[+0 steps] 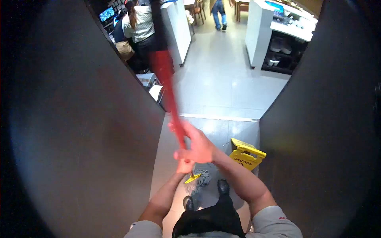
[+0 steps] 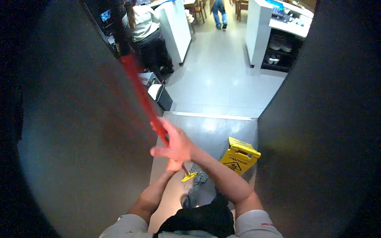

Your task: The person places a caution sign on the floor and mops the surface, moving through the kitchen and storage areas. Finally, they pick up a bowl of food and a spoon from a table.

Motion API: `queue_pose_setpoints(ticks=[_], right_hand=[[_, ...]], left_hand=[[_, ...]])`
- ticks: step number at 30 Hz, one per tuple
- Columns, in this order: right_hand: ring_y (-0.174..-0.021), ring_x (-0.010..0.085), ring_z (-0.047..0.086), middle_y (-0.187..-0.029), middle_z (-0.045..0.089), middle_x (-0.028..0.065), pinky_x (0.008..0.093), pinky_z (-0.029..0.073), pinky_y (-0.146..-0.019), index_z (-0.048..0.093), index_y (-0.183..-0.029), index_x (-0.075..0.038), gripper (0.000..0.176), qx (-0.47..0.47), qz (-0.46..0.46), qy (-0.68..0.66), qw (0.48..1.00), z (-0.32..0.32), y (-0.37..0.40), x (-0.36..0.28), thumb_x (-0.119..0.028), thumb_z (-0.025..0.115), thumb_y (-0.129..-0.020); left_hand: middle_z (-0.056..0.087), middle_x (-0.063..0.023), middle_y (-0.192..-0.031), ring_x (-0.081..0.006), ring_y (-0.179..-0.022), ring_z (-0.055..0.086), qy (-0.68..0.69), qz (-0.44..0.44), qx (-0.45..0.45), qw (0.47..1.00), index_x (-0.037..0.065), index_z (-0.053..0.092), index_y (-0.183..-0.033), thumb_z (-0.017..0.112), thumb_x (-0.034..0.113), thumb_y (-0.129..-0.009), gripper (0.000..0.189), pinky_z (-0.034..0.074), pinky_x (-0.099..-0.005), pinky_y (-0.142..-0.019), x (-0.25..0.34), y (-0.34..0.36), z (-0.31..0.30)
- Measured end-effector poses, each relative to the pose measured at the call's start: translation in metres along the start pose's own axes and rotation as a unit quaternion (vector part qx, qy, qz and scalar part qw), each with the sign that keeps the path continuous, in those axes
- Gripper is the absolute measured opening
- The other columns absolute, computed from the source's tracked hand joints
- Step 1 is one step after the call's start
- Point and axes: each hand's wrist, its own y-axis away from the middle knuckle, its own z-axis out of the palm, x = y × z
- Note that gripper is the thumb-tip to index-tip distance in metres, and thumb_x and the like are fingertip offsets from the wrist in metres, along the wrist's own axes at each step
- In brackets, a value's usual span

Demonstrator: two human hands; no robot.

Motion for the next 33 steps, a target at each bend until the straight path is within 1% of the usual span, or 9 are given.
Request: queue_pose_setpoints(ticks=[2,4,9,15,17,20,27,31,33], right_hand=[[-0.079,0.0137,0.064,-0.091,0.067,0.005,0.0286,0.054,-0.071,0.063,-0.105,-0.006,0.028,0.06,0.165,-0.082,0.981,0.025,-0.006,-0.016,-0.023,0.076,-0.088],[-0.053,0.0058,0.053,-0.061,0.055,-0.005,0.0244,0.04,-0.045,0.061,-0.075,-0.011,0.021,0.183,0.114,-0.075,0.974,0.047,0.007,-0.069,-0.018,0.074,-0.09],[-0.048,0.0092,0.048,-0.062,0.051,0.0006,0.0247,0.041,-0.045,0.053,-0.089,-0.006,0.017,0.332,-0.111,-0.03,0.936,0.139,0.068,-0.217,-0.016,0.067,-0.092],[-0.05,0.0075,0.036,-0.064,0.039,-0.0038,0.0269,0.04,-0.054,0.043,-0.084,-0.013,0.027,0.244,-0.271,0.038,0.93,0.237,0.143,-0.307,-0.029,0.042,-0.106],[-0.056,0.0132,0.042,-0.068,0.043,-0.0007,0.0335,0.042,-0.062,0.044,-0.087,-0.013,0.033,0.234,-0.264,0.068,0.933,0.263,0.171,-0.315,-0.04,0.042,-0.106],[-0.057,0.0161,0.045,-0.069,0.046,0.001,0.0355,0.043,-0.064,0.043,-0.086,-0.012,0.041,0.365,-0.273,0.121,0.882,0.268,0.205,-0.322,-0.05,0.046,-0.102],[-0.049,0.0161,0.045,-0.054,0.043,0.0029,0.0363,0.047,-0.056,0.045,-0.07,-0.007,0.035,0.378,-0.143,0.029,0.914,0.277,0.255,-0.241,-0.024,0.061,-0.096],[-0.057,0.0177,0.052,-0.063,0.051,0.0054,0.035,0.049,-0.063,0.048,-0.075,-0.005,0.027,0.422,-0.169,0.033,0.89,0.283,0.304,-0.209,-0.016,0.064,-0.094],[-0.061,0.0186,0.055,-0.064,0.052,0.0059,0.0351,0.049,-0.065,0.049,-0.075,-0.005,0.028,0.409,-0.064,0.103,0.904,0.288,0.331,-0.187,-0.016,0.067,-0.093]], left_hand=[[0.049,-0.0112,-0.054,-0.0107,-0.056,0.048,-0.025,-0.008,-0.03,0.999,0.0,0.056,-0.066,0.069,0.024,-0.084,0.032,0.041,-0.0391,-0.051,0.044,0.004,0.007],[0.048,-0.0146,-0.053,-0.0143,-0.052,0.05,-0.022,0.005,-0.078,0.997,0.0,0.057,-0.066,0.069,0.023,-0.083,0.031,0.041,-0.0402,-0.051,0.079,0.022,-0.008],[0.06,-0.0214,-0.065,-0.039,-0.059,0.062,0.028,0.242,-0.142,0.959,0.004,0.063,-0.068,0.069,0.021,-0.078,0.021,0.048,-0.0417,-0.054,0.18,0.065,-0.084],[0.052,-0.0189,-0.057,-0.0367,-0.051,0.056,0.069,0.395,-0.171,0.9,0.005,0.051,-0.057,0.072,0.016,-0.075,0.03,0.04,-0.0416,-0.047,0.229,0.102,-0.154],[0.068,-0.0149,-0.071,-0.0361,-0.071,0.068,-0.004,0.347,-0.247,0.905,0.009,0.066,-0.068,0.074,0.022,-0.07,0.016,0.054,-0.0454,-0.066,0.228,0.107,-0.176],[0.067,-0.0154,-0.072,-0.036,-0.072,0.068,-0.062,0.361,-0.276,0.889,0.008,0.064,-0.068,0.076,0.026,-0.072,0.022,0.053,-0.0446,-0.066,0.217,0.11,-0.151],[0.066,-0.0142,-0.074,-0.0342,-0.072,0.065,0.03,0.369,-0.23,0.9,0.006,0.064,-0.077,0.078,0.02,-0.076,0.02,0.052,-0.041,-0.068,0.128,0.14,-0.128],[0.071,-0.0119,-0.084,-0.0286,-0.082,0.07,-0.072,0.193,-0.33,0.921,0.007,0.069,-0.088,0.081,0.017,-0.071,0.024,0.054,-0.0384,-0.073,0.086,0.191,-0.119],[0.071,-0.0107,-0.084,-0.0298,-0.084,0.069,-0.104,0.154,-0.396,0.899,0.009,0.068,-0.087,0.08,0.018,-0.07,0.023,0.052,-0.0402,-0.084,0.04,0.21,-0.102]])
